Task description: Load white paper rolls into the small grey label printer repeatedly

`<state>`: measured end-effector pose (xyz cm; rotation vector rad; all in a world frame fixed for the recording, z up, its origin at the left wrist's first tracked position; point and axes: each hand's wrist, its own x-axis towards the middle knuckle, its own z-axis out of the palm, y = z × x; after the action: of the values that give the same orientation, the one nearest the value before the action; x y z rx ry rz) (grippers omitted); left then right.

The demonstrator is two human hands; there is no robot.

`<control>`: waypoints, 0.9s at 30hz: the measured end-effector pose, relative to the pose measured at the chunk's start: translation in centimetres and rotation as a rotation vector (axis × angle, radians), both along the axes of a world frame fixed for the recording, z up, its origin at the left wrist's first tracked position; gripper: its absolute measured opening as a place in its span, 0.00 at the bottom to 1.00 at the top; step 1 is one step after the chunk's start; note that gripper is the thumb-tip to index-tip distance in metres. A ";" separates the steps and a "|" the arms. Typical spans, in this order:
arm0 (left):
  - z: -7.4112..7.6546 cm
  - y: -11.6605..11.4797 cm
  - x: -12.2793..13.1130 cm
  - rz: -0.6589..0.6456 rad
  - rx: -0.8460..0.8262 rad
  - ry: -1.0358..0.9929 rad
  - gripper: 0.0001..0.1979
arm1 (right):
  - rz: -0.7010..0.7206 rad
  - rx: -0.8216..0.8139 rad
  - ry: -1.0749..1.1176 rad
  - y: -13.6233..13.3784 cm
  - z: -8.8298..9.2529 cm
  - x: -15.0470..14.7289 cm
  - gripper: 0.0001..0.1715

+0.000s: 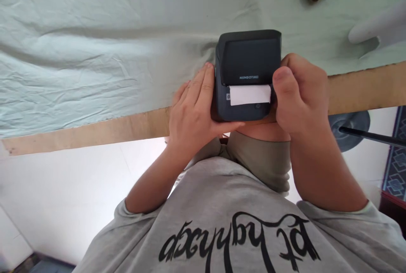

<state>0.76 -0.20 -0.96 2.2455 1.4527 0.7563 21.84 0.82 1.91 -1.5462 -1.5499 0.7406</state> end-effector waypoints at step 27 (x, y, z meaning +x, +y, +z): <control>0.4 0.8 -0.7 0.241 0.062 -0.338 0.28 | -0.086 0.039 -0.015 -0.8 -0.5 0.0 0.29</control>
<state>0.02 0.60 -0.54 1.8840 1.5592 1.2051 21.79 0.06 1.43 -1.5823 -1.4903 0.6491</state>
